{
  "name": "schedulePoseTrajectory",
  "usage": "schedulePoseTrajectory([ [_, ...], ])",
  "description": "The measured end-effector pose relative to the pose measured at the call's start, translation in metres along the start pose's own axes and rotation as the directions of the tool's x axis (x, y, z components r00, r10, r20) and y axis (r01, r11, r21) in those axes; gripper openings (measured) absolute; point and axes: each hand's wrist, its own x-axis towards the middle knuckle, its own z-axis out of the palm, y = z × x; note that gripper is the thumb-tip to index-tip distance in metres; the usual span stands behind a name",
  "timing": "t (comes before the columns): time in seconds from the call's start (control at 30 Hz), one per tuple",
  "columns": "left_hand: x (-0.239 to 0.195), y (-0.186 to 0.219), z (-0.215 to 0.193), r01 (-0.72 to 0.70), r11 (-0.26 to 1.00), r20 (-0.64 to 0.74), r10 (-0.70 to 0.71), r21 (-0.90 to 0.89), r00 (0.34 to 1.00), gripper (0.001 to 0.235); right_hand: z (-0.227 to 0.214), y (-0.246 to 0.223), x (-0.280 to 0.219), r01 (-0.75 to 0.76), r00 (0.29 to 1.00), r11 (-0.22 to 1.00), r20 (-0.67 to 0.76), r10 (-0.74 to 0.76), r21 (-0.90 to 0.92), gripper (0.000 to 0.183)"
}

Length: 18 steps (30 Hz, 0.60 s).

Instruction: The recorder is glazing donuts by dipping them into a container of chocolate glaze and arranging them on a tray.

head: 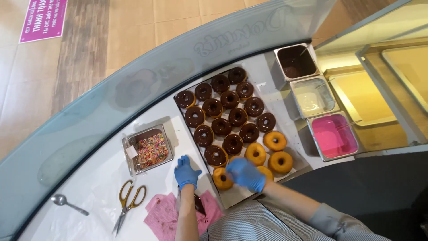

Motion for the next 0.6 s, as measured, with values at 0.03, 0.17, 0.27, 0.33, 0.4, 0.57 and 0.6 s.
schedulePoseTrajectory([
  [0.03,-0.001,-0.001,0.0,0.006,1.0,-0.001,-0.006,0.001,1.0,0.112,0.013,-0.007,0.0,0.004,1.0,1.0,0.002,-0.004,0.004,0.016],
  [0.17,-0.002,-0.001,-0.002,-0.014,1.0,-0.006,0.014,0.01,1.0,0.111,0.069,-0.001,-0.013,0.083,0.96,0.986,0.276,-0.04,-0.146,0.023],
  [0.27,0.0,0.0,0.0,-0.013,1.0,-0.013,0.013,0.011,1.0,0.111,0.056,-0.001,-0.012,0.011,0.958,0.997,0.286,0.012,-0.081,0.025],
  [0.33,0.001,0.0,0.001,-0.007,1.0,-0.015,0.007,0.008,1.0,0.112,0.031,-0.002,-0.004,-0.094,0.958,0.995,0.276,0.082,0.033,0.026],
  [0.4,0.002,0.001,0.001,0.003,1.0,-0.003,-0.003,0.013,1.0,0.112,0.009,0.005,0.004,-0.284,0.928,0.926,0.316,0.199,0.249,0.029],
  [0.57,0.009,0.006,-0.004,0.014,1.0,-0.003,-0.014,0.024,1.0,0.111,0.026,0.034,-0.004,-0.073,0.948,0.962,0.318,-0.015,0.263,0.022],
  [0.6,0.005,0.007,-0.003,0.026,0.999,0.005,-0.026,0.029,1.0,0.111,0.021,0.028,-0.005,-0.005,0.939,0.964,0.333,-0.086,0.265,0.022],
])
